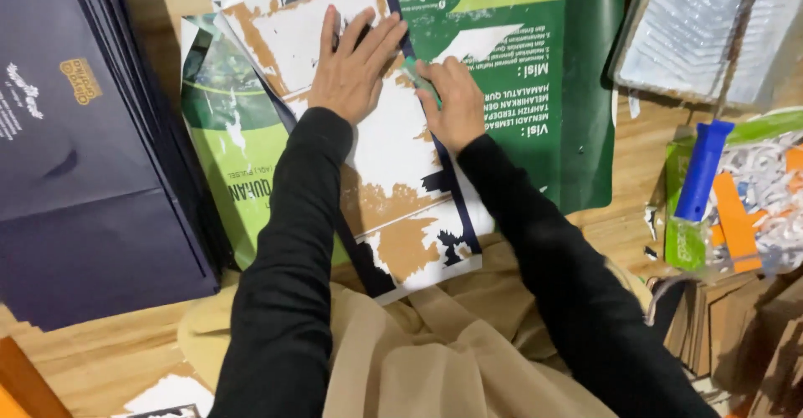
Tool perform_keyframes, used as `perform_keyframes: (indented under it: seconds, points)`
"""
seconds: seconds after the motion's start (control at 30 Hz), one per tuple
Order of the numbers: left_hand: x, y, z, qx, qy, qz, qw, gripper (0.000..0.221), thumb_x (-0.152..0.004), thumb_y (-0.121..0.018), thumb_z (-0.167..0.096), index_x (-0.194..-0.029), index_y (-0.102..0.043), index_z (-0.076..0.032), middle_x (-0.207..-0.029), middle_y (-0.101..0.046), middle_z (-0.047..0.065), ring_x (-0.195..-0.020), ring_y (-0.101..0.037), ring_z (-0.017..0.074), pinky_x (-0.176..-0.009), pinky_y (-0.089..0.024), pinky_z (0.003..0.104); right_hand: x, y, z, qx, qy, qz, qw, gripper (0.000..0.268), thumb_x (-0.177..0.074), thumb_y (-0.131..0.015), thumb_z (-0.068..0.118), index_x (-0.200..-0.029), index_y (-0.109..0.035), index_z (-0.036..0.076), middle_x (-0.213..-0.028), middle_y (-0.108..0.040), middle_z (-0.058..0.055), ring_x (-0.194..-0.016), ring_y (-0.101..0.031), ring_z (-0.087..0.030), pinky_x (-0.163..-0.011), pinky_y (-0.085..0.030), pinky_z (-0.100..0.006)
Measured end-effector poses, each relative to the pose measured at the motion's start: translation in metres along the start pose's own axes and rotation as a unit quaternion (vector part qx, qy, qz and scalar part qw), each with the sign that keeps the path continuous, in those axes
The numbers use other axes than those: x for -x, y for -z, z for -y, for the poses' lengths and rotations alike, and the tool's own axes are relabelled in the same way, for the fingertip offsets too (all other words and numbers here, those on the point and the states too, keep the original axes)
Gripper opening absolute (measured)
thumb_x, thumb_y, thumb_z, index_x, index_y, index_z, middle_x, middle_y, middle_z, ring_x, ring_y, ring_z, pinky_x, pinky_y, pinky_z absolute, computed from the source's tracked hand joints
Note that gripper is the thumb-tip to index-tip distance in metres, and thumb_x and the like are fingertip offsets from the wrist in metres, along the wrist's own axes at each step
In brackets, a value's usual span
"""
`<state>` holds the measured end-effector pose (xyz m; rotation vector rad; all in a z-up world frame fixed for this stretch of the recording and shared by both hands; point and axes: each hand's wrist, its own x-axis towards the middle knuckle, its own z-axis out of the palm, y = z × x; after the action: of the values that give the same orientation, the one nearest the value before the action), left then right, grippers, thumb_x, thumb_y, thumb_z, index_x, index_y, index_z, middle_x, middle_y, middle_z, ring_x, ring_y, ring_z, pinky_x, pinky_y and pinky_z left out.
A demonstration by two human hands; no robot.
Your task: Assembling printed folders by peeling off adhesive backing, folding the paper, and using a tool to secure the edges.
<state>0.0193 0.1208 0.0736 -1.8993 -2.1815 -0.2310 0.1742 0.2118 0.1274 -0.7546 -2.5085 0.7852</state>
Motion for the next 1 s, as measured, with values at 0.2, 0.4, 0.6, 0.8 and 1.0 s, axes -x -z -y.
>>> perform_keyframes:
  seconds: [0.2,0.4,0.6,0.8,1.0]
  points:
    - [-0.009,0.003,0.001,0.001,0.021,0.026,0.999,0.071,-0.081,-0.052,-0.019,-0.146,-0.022,-0.016,-0.145,-0.035,-0.009,-0.134,-0.02,0.0163,-0.111,0.009,0.048,-0.018,0.002,-0.009,-0.034,-0.072,-0.001,0.997,0.025,-0.069,-0.067,0.0,-0.093,-0.062,0.003,-0.073,-0.048,-0.003,-0.055,-0.042,-0.014,-0.051,-0.036,-0.024]
    - [-0.017,0.011,0.003,0.221,0.039,0.075,0.972,0.066,-0.082,-0.05,0.001,-0.142,-0.025,-0.006,-0.147,-0.03,0.004,-0.134,-0.016,0.0263,-0.103,0.008,0.056,-0.022,0.006,-0.006,-0.058,-0.022,0.075,0.995,0.03,-0.067,-0.065,0.0,-0.096,-0.065,0.005,-0.075,-0.054,-0.006,-0.054,-0.046,-0.018,-0.051,-0.04,-0.027]
    - [-0.013,0.007,0.003,0.201,0.053,0.105,0.972,0.062,-0.087,-0.048,-0.008,-0.142,-0.02,-0.008,-0.148,-0.027,0.003,-0.135,-0.013,0.026,-0.104,0.006,0.058,-0.029,0.002,-0.012,-0.063,-0.048,0.162,0.984,0.029,-0.065,-0.068,0.001,-0.093,-0.063,0.008,-0.075,-0.052,-0.003,-0.061,-0.049,-0.017,-0.058,-0.041,-0.027]
    - [-0.001,-0.008,-0.003,0.061,0.027,0.032,0.997,0.045,-0.086,-0.051,-0.026,-0.13,-0.046,-0.018,-0.146,-0.03,-0.002,-0.135,-0.018,0.0188,-0.111,0.007,0.049,-0.08,-0.025,-0.027,-0.113,0.009,-0.124,0.986,0.03,-0.068,-0.066,-0.004,-0.095,-0.06,0.007,-0.08,-0.048,-0.001,-0.063,-0.044,-0.011,-0.054,-0.038,-0.022]
    - [-0.009,0.009,0.0,0.097,0.034,0.013,0.995,0.046,-0.077,-0.06,-0.018,-0.12,-0.047,-0.015,-0.109,-0.045,0.007,-0.1,-0.04,0.0228,-0.092,-0.026,0.038,-0.085,-0.021,-0.023,0.017,0.07,0.018,0.997,0.021,-0.071,-0.068,0.003,-0.09,-0.06,0.005,-0.076,-0.046,-0.005,-0.064,-0.047,-0.019,-0.059,-0.04,-0.029]
